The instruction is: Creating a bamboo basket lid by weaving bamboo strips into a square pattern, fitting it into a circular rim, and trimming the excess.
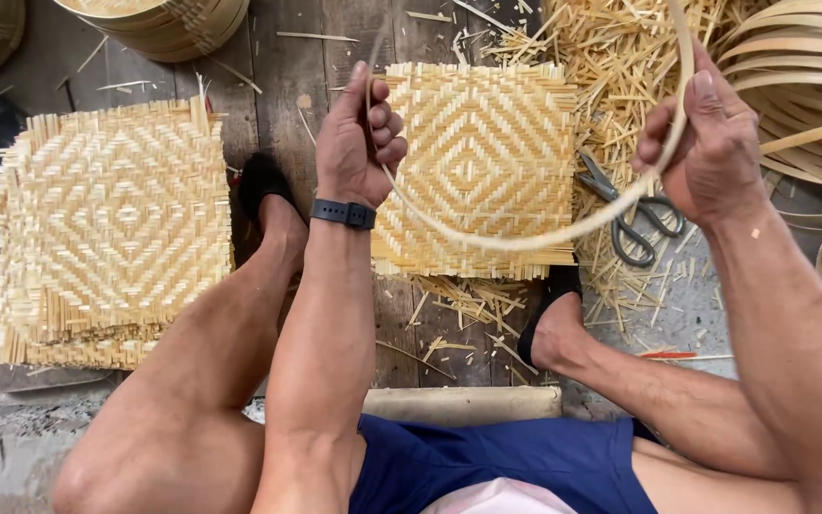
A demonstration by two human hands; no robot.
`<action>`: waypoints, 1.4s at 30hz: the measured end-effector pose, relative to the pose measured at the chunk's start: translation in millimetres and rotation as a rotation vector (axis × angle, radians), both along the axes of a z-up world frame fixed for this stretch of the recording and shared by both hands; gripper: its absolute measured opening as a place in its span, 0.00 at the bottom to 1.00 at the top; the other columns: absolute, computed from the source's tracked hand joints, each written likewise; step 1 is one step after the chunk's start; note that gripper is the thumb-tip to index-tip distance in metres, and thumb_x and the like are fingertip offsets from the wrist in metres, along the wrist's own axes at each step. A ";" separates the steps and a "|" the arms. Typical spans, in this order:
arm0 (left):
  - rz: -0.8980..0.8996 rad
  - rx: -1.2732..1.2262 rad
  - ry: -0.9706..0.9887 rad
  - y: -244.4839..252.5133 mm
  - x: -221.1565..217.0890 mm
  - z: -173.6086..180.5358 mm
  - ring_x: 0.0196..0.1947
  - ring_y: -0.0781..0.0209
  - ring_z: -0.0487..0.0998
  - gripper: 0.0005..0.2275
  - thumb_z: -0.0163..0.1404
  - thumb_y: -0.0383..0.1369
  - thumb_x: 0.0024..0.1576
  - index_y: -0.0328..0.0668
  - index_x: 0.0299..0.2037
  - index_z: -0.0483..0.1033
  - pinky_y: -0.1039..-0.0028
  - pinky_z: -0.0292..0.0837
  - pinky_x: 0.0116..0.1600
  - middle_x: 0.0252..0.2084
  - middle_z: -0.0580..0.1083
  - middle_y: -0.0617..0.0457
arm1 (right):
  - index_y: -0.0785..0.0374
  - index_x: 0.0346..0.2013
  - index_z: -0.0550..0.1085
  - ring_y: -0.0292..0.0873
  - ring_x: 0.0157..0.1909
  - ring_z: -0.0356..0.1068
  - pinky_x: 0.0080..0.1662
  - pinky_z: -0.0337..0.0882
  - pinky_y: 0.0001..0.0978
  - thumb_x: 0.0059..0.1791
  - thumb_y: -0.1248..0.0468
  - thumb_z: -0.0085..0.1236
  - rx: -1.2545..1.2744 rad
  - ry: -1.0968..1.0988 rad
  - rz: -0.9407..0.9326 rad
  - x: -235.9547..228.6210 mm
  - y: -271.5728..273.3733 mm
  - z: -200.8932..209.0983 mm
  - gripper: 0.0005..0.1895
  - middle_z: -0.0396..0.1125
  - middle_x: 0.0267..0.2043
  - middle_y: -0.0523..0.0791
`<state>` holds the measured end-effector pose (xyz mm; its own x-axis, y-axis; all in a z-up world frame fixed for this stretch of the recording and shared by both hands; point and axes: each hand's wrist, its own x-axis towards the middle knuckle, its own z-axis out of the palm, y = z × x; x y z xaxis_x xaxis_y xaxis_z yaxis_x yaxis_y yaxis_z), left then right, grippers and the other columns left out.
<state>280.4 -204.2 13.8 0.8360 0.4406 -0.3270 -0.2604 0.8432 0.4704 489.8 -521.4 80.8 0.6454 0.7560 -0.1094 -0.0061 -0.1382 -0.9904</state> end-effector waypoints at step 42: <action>-0.255 0.913 1.328 9.4 -10.0 -111.5 0.33 0.56 0.86 0.08 0.64 0.30 0.50 0.40 0.38 0.85 0.68 0.86 0.41 0.36 0.83 0.47 | 0.59 0.43 0.82 0.41 0.38 0.77 0.50 0.76 0.36 0.48 0.66 0.69 -0.710 -0.323 -0.368 -15.1 8.4 -187.6 0.09 0.77 0.37 0.48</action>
<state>270.4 -194.8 -97.7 0.2734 0.7832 -0.5584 0.8066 0.1295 0.5767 474.6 -513.0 -106.8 0.9167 0.3147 -0.2462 0.0947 -0.7697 -0.6313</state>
